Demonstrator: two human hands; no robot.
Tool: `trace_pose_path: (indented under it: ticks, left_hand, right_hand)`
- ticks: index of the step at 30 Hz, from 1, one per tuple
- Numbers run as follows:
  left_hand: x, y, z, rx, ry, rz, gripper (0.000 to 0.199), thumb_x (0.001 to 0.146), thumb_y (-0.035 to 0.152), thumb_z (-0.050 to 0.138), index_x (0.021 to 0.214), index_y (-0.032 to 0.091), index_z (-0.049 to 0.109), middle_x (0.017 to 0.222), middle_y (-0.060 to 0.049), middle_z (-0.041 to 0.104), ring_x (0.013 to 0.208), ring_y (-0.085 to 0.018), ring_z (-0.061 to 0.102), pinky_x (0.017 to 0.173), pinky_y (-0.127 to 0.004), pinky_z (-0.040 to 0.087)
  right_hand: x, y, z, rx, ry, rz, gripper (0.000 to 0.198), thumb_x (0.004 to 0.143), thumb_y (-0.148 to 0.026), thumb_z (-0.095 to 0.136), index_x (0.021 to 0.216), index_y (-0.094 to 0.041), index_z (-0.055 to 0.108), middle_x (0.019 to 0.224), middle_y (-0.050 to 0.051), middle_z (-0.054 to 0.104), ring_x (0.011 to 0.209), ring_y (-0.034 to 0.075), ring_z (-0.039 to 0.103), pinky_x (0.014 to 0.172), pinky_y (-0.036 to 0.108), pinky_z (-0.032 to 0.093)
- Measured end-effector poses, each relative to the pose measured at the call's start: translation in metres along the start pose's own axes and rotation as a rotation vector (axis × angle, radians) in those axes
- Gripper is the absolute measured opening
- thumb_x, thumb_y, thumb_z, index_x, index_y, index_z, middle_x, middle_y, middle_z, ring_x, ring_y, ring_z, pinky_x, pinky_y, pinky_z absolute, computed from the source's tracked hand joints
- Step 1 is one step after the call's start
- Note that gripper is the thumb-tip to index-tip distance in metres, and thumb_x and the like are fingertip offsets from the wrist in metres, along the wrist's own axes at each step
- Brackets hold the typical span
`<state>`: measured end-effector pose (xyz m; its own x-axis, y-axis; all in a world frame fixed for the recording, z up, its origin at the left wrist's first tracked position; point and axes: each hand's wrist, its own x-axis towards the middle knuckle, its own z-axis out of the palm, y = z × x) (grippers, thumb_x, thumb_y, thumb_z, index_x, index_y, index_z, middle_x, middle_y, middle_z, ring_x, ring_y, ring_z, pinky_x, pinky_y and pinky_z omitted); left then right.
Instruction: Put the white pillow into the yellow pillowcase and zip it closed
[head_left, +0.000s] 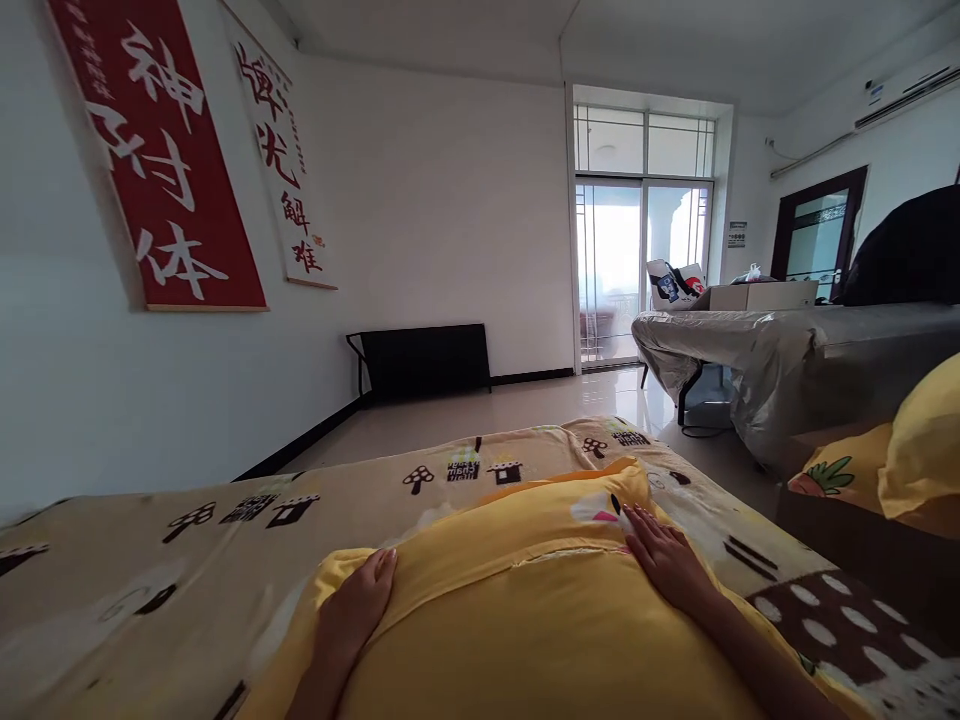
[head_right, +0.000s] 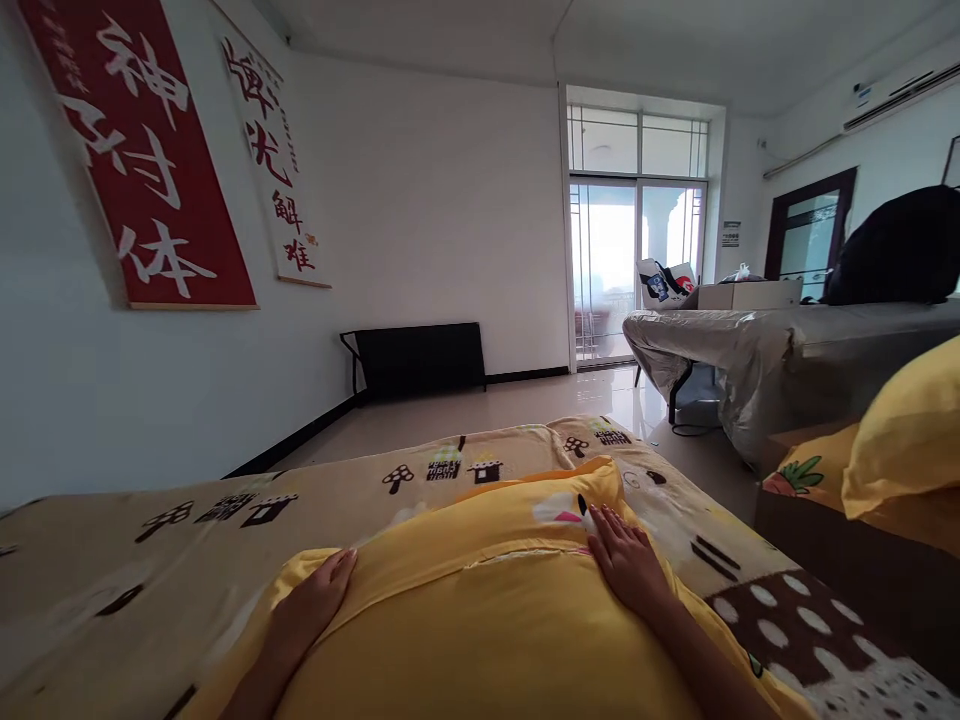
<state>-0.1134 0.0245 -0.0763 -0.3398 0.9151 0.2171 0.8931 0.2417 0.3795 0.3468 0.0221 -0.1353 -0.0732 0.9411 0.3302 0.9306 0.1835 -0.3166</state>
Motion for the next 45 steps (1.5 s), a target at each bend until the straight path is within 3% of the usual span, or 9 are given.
trace_pose_path:
  ticks: [5,8,11,16,21,26,30,37,45]
  left_hand:
    - [-0.021,0.020,-0.020,-0.073,0.075,0.276,0.063,0.087,0.045,0.022,0.132,0.009,0.050,0.139,-0.011,0.051,0.130,-0.023,0.044,0.111,-0.036,0.030]
    - [-0.046,0.044,-0.035,-0.107,-0.029,0.566,0.058,0.089,0.049,0.028,0.136,0.020,0.047,0.143,-0.002,0.047,0.131,-0.018,0.044,0.110,-0.032,0.033]
    - [-0.072,0.072,-0.050,0.034,-0.140,0.686,0.055,0.091,0.048,0.031,0.135,0.020,0.049,0.140,-0.004,0.050,0.129,-0.020,0.046,0.107,-0.034,0.037]
    - [-0.083,0.110,-0.064,0.220,-0.141,0.696,0.038,0.091,0.034,0.036,0.108,0.017,0.064,0.112,-0.010,0.068,0.101,-0.025,0.064,0.088,-0.039,0.048]
    - [-0.075,0.132,-0.059,0.334,-0.064,0.814,0.028,0.089,0.019,0.038,0.082,0.016,0.065,0.083,-0.009,0.069,0.078,-0.023,0.065,0.074,-0.036,0.048]
    - [-0.075,0.122,-0.034,0.351,0.096,0.922,0.024,0.085,0.009,0.044,0.080,0.016,0.067,0.083,-0.007,0.069,0.079,-0.022,0.064,0.072,-0.034,0.047]
    - [-0.084,0.103,-0.012,0.320,0.285,1.029,0.022,0.080,0.003,0.050,0.084,0.015,0.067,0.083,-0.006,0.069,0.077,-0.021,0.063,0.072,-0.033,0.047]
    - [-0.114,0.094,-0.010,0.257,0.559,1.237,0.021,0.082,0.004,0.047,0.090,0.009,0.066,0.082,-0.008,0.068,0.074,-0.020,0.060,0.069,-0.034,0.047]
    - [-0.191,0.094,-0.052,0.303,0.663,1.345,0.030,0.078,0.012,0.048,0.098,0.018,0.069,0.090,-0.007,0.071,0.081,-0.020,0.062,0.078,-0.035,0.052]
  right_hand:
    - [-0.022,0.034,0.007,-0.043,-0.021,0.032,0.058,0.097,-0.048,0.016,0.146,-0.024,0.034,0.150,0.003,0.033,0.139,0.020,0.029,0.110,0.044,0.030]
    - [-0.029,0.046,0.001,-0.053,-0.067,0.022,0.057,0.097,-0.044,0.014,0.147,-0.023,0.033,0.149,0.004,0.034,0.139,0.019,0.030,0.109,0.041,0.031]
    - [-0.026,0.042,-0.022,-0.143,-0.110,0.061,0.055,0.096,-0.039,0.019,0.146,-0.021,0.035,0.148,0.009,0.036,0.138,0.022,0.031,0.106,0.045,0.032]
    - [-0.002,-0.014,-0.083,-0.177,-0.031,-0.031,0.066,0.079,-0.013,0.039,0.145,-0.015,0.036,0.150,0.012,0.031,0.138,0.023,0.033,0.109,0.043,0.028]
    - [0.003,-0.091,-0.097,0.020,-0.010,-0.392,0.053,0.094,-0.034,0.036,0.145,-0.018,0.036,0.150,0.009,0.032,0.138,0.021,0.031,0.112,0.043,0.024]
    - [-0.019,-0.123,-0.058,0.064,-0.184,-0.523,0.055,0.098,-0.047,0.028,0.148,-0.024,0.030,0.153,0.006,0.025,0.142,0.022,0.021,0.114,0.048,0.018]
    - [-0.035,-0.121,-0.050,0.042,-0.162,-0.532,0.053,0.099,-0.046,0.028,0.147,-0.024,0.032,0.153,0.006,0.025,0.142,0.023,0.022,0.114,0.049,0.018]
    - [-0.026,-0.116,-0.092,0.134,0.023,-0.482,0.032,0.097,-0.034,0.035,0.109,-0.021,0.063,0.107,0.006,0.068,0.097,0.018,0.062,0.089,0.033,0.044]
    - [0.054,-0.124,-0.144,-0.078,0.118,-0.492,0.038,0.095,-0.039,0.042,0.123,-0.018,0.056,0.124,0.011,0.061,0.114,0.024,0.054,0.101,0.040,0.035]
